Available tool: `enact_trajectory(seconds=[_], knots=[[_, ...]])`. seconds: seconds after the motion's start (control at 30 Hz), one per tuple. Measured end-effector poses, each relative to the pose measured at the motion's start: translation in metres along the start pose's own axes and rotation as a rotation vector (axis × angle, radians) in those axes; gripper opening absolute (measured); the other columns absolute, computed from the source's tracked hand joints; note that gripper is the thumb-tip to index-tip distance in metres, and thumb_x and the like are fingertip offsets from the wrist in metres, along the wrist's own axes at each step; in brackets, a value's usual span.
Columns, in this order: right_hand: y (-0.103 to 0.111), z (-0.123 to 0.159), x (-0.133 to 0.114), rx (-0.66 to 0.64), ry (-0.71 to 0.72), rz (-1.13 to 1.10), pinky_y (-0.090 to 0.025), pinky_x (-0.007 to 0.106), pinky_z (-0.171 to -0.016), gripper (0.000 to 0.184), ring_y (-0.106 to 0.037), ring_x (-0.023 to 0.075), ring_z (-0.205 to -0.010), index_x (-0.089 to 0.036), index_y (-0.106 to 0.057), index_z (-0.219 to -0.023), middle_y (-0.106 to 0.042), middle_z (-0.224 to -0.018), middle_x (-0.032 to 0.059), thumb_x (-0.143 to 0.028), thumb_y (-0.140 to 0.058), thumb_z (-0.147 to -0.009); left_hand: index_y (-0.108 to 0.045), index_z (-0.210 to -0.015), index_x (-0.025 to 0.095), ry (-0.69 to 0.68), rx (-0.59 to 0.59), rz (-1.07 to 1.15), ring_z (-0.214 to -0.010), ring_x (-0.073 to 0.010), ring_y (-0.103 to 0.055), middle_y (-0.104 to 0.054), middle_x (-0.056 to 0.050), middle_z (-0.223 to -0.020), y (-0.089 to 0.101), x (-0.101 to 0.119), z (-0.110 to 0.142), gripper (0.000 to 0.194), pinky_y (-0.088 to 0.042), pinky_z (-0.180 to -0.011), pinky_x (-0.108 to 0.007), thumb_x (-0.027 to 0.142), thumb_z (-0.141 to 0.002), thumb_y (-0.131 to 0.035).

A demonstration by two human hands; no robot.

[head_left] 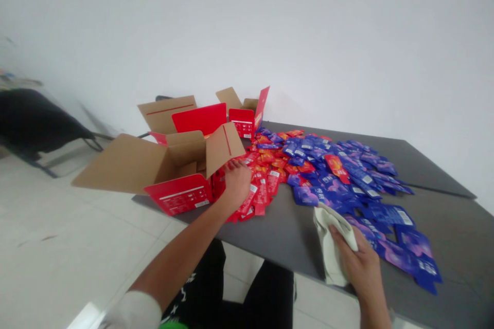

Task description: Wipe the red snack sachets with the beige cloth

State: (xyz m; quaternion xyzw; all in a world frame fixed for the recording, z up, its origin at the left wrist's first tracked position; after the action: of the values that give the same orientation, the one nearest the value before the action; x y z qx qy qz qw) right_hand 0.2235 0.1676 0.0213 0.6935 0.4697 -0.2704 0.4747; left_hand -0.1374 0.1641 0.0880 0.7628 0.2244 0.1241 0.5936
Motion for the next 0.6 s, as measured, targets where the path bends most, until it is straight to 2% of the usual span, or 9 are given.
enact_trajectory(seconds=[0.2, 0.4, 0.6], knots=[[-0.001, 0.002, -0.002, -0.003, -0.009, -0.009, -0.057, 0.032, -0.079, 0.041, -0.071, 0.0268, -0.088, -0.020, -0.078, -0.099, -0.077, -0.097, 0.0068, -0.057, -0.071, -0.083, -0.056, -0.141, 0.005, 0.038, -0.056, 0.054, -0.125, -0.0418, -0.058, -0.062, -0.031, -0.132, -0.019, -0.004, -0.003, 0.046, -0.040, -0.105, -0.062, 0.011, -0.097, -0.043], [-0.001, 0.001, -0.006, -0.027, 0.027, -0.021, -0.057, 0.031, -0.079, 0.037, -0.071, 0.0260, -0.087, -0.021, -0.079, -0.096, -0.076, -0.095, 0.0056, -0.055, -0.070, -0.084, -0.051, -0.144, 0.005, 0.030, -0.072, 0.072, -0.126, -0.0390, -0.057, -0.062, -0.030, -0.133, -0.034, -0.010, -0.002, 0.051, -0.046, -0.101, -0.058, 0.008, -0.097, -0.031], [-0.001, 0.001, -0.006, -0.035, 0.015, -0.021, -0.056, 0.031, -0.082, 0.035, -0.070, 0.0262, -0.090, -0.022, -0.079, -0.097, -0.075, -0.096, 0.0057, -0.054, -0.071, -0.084, -0.044, -0.151, 0.011, -0.022, -0.071, 0.098, -0.140, -0.0354, -0.048, -0.053, -0.024, -0.149, -0.040, -0.015, 0.003, 0.054, -0.045, -0.107, -0.053, 0.009, -0.099, -0.029]])
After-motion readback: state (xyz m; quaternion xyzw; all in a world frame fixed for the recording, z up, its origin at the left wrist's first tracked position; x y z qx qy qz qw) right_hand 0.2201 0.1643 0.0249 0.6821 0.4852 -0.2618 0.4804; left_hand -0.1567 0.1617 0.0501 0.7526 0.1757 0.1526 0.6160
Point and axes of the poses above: each hand's wrist, its own z-axis away from the middle knuckle, its own y-axis out of the back of the hand, x = y × z, the point moved 7 cm from there along -z, towards the middle knuckle
